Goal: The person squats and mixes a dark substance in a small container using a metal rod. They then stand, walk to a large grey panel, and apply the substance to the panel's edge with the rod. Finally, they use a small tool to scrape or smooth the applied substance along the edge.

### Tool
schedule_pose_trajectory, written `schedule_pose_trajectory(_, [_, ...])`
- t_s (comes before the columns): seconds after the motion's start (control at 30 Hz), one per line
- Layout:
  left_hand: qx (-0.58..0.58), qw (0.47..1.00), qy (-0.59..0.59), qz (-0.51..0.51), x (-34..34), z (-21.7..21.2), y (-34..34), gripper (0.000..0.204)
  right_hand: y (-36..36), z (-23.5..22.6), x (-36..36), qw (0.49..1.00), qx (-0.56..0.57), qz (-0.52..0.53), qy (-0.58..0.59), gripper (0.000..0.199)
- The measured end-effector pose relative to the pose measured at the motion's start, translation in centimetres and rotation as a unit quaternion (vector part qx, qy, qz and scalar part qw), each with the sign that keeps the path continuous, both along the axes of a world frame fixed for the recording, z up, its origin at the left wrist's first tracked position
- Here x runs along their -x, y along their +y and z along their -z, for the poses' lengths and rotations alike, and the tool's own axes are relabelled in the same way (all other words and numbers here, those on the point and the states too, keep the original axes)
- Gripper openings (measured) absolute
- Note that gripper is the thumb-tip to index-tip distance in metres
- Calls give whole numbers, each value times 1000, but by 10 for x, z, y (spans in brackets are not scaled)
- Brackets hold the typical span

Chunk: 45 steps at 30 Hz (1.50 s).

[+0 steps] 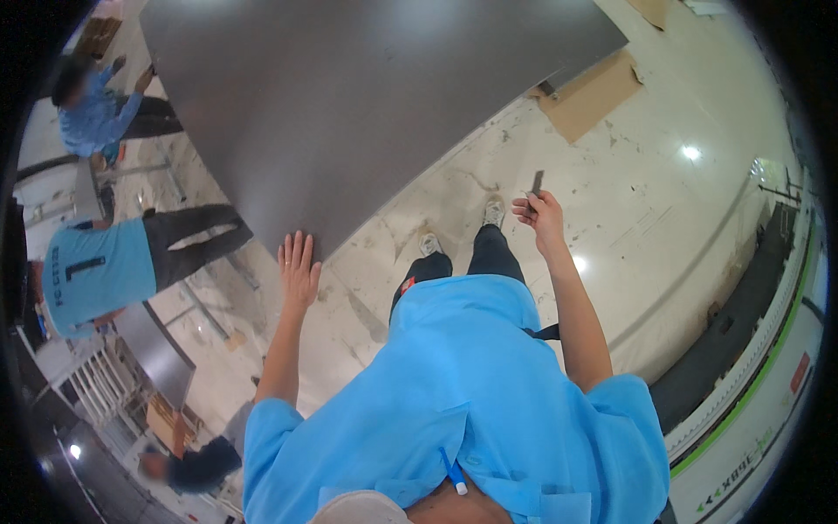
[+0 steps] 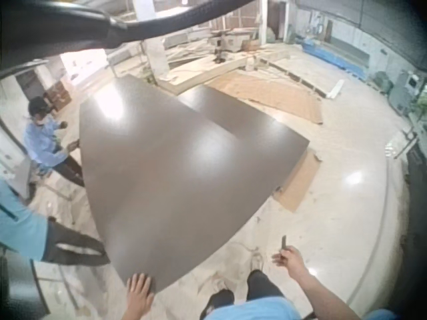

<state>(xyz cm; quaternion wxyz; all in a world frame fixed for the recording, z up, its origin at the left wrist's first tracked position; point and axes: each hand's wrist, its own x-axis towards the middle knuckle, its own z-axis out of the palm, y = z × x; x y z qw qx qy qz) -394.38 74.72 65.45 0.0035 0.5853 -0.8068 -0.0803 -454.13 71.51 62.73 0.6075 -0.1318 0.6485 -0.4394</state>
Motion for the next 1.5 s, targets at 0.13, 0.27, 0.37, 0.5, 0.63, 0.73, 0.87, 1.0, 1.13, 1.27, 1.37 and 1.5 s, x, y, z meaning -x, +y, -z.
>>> schedule_pose_trajectory(0.13, [-9,999,-23,28,18,-3,-19,72,22,-4,43,997,7,40,70,18])
schedule_pose_trajectory(0.27, [-3,998,-33,51,55,-14,-44,74,4,-4,52,968,47,-49,243,20])
schedule_pose_trajectory(0.37, [-8,998,-31,57,98,-12,-65,72,-33,-4,18,941,114,-103,302,22])
schedule_pose_trajectory(0.5, [20,997,-5,75,124,-6,-83,68,-77,-10,-65,911,205,-176,312,24])
schedule_pose_trajectory(0.63, [16,997,-7,75,90,-4,-55,65,-92,-14,-123,824,309,-246,405,29])
schedule_pose_trajectory(0.73, [-58,993,-94,34,45,-11,-4,64,-89,-7,-120,769,333,-236,492,30])
schedule_pose_trajectory(0.87, [-74,991,-114,9,6,-19,87,66,-74,10,-88,696,314,-186,619,28])
schedule_pose_trajectory(1.0, [-79,994,-74,34,-14,-23,126,70,-72,19,-87,699,315,-178,617,28])
schedule_pose_trajectory(1.13, [-81,993,-76,33,-29,-22,139,73,-66,19,-126,686,294,-187,639,28])
schedule_pose_trajectory(1.27, [-109,991,-56,55,-50,-17,146,72,-33,20,-180,700,315,-154,623,29])
schedule_pose_trajectory(1.37, [-68,993,16,91,-77,-16,150,71,-5,23,-225,685,350,-141,623,31])
schedule_pose_trajectory(1.5, [-79,993,70,52,-126,-28,182,68,40,17,-300,686,346,-180,615,37])
